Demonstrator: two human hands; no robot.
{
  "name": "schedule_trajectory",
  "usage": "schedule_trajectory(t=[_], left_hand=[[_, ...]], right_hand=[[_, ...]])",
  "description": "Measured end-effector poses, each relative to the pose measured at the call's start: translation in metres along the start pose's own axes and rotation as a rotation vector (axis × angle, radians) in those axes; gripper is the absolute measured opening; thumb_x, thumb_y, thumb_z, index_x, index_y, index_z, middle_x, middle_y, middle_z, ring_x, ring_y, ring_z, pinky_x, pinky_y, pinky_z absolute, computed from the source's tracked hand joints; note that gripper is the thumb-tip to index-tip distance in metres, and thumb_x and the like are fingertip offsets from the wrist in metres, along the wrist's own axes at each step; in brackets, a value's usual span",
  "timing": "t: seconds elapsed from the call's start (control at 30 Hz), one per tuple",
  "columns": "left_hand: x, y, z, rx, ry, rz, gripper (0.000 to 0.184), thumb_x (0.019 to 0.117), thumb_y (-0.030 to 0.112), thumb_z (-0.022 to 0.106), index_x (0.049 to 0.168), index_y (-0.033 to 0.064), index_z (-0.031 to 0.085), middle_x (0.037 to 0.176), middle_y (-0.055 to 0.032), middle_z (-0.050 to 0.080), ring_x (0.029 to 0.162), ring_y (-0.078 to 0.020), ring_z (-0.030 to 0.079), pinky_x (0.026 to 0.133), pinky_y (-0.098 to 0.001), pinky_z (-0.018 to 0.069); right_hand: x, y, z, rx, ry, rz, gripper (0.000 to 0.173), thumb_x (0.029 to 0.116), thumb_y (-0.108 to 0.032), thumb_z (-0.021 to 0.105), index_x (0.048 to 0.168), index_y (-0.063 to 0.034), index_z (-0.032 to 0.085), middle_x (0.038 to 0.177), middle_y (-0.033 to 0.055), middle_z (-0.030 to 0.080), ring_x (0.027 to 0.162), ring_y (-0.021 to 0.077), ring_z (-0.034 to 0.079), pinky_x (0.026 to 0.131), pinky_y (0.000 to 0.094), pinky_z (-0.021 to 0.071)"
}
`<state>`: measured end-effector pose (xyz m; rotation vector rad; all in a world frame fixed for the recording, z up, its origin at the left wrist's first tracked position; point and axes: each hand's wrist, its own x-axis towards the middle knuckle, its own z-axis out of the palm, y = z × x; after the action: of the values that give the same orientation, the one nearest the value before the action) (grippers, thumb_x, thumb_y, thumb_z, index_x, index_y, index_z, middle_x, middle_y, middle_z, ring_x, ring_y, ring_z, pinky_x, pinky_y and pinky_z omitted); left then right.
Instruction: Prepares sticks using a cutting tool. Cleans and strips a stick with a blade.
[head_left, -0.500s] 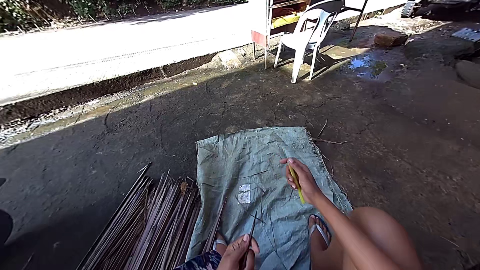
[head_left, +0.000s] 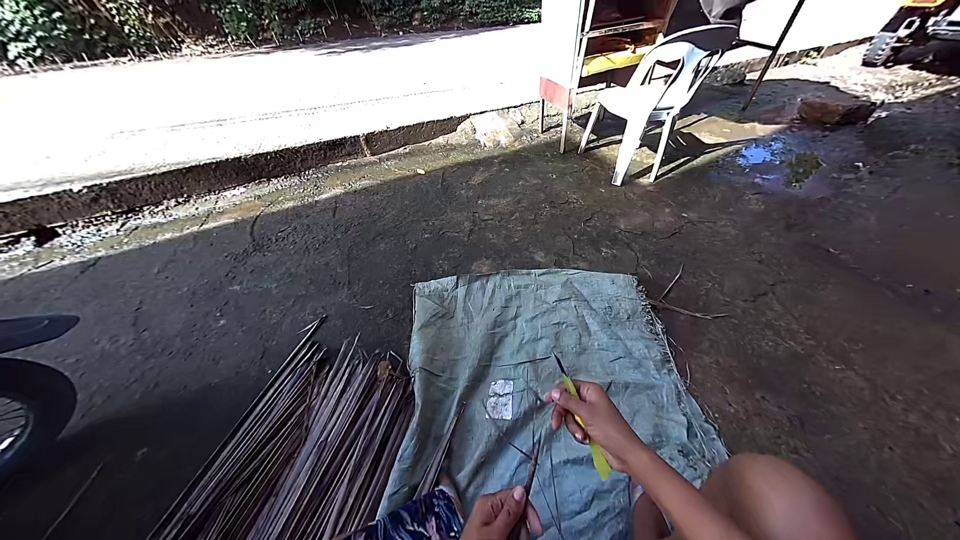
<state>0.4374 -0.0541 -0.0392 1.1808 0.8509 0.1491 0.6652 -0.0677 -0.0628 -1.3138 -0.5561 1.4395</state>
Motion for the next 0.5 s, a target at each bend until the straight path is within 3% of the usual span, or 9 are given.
schedule_trajectory(t=[0.07,0.13,0.2,0.3,0.4,0.47,0.5], left_hand=[[0.002,-0.003,0.000,-0.069,0.018,-0.010,0.045,0.1101,0.011,0.025,0.087,0.0065,0.064,0.054,0.0118,0.056,0.045,0.0036,0.050,0.050,-0.0144,0.0459],[0.005,-0.007,0.004,-0.106,0.033,-0.009,0.045,0.1102,0.012,0.025,0.088,0.0061,0.065,0.053,0.0111,0.056,0.044,0.0033,0.049,0.050,-0.0146,0.0459],[0.004,-0.007,0.006,-0.058,0.053,0.015,0.041,0.1096,0.009,0.030,0.097,0.0014,0.068,0.056,0.0093,0.060,0.046,0.0028,0.053,0.052,-0.0153,0.0481],[-0.001,-0.003,0.005,0.111,0.070,0.037,0.027,0.1074,0.006,0.043,0.106,-0.0035,0.068,0.066,0.0076,0.065,0.056,0.0029,0.057,0.060,-0.0166,0.0503],[-0.004,0.000,0.004,0.045,0.073,0.001,0.030,0.1081,0.004,0.038,0.098,-0.0003,0.066,0.061,0.0104,0.059,0.054,0.0017,0.056,0.061,-0.0180,0.0522],[0.000,-0.001,0.006,-0.134,0.134,-0.048,0.039,0.1096,0.005,0.028,0.088,0.0057,0.061,0.053,0.0113,0.053,0.047,0.0009,0.052,0.057,-0.0177,0.0518],[0.004,-0.002,0.006,-0.213,0.163,-0.063,0.042,0.1099,0.005,0.025,0.084,0.0074,0.058,0.050,0.0109,0.050,0.045,0.0008,0.049,0.055,-0.0170,0.0502]], right_hand=[[-0.006,0.007,0.004,-0.024,-0.112,0.047,0.030,0.1113,-0.015,0.039,0.112,0.0021,0.064,0.066,-0.0016,0.067,0.042,-0.0030,0.044,0.043,0.0138,0.0371],[-0.012,0.010,0.011,-0.052,-0.194,0.093,0.026,0.1101,-0.016,0.044,0.106,-0.0010,0.065,0.065,-0.0025,0.067,0.042,-0.0037,0.045,0.042,0.0132,0.0363],[-0.011,0.008,0.014,-0.089,-0.180,0.114,0.021,0.1088,-0.010,0.047,0.096,-0.0031,0.062,0.062,-0.0022,0.067,0.041,-0.0035,0.045,0.041,0.0133,0.0351],[-0.002,0.000,0.007,-0.092,-0.051,0.111,0.021,0.1092,-0.009,0.047,0.094,-0.0017,0.060,0.059,-0.0012,0.065,0.039,-0.0021,0.044,0.041,0.0141,0.0343],[0.006,0.004,-0.002,-0.075,0.075,-0.002,0.030,0.1120,-0.015,0.040,0.105,0.0024,0.063,0.059,-0.0018,0.063,0.040,-0.0015,0.044,0.041,0.0151,0.0369],[0.006,0.009,-0.003,-0.395,0.080,-0.098,0.032,0.1122,-0.016,0.039,0.112,0.0035,0.064,0.064,-0.0003,0.063,0.046,0.0028,0.047,0.048,0.0199,0.0414],[0.002,0.011,-0.001,-0.658,0.048,-0.157,0.031,0.1107,-0.015,0.041,0.115,0.0045,0.065,0.072,0.0053,0.066,0.055,0.0119,0.054,0.057,0.0292,0.0465]])
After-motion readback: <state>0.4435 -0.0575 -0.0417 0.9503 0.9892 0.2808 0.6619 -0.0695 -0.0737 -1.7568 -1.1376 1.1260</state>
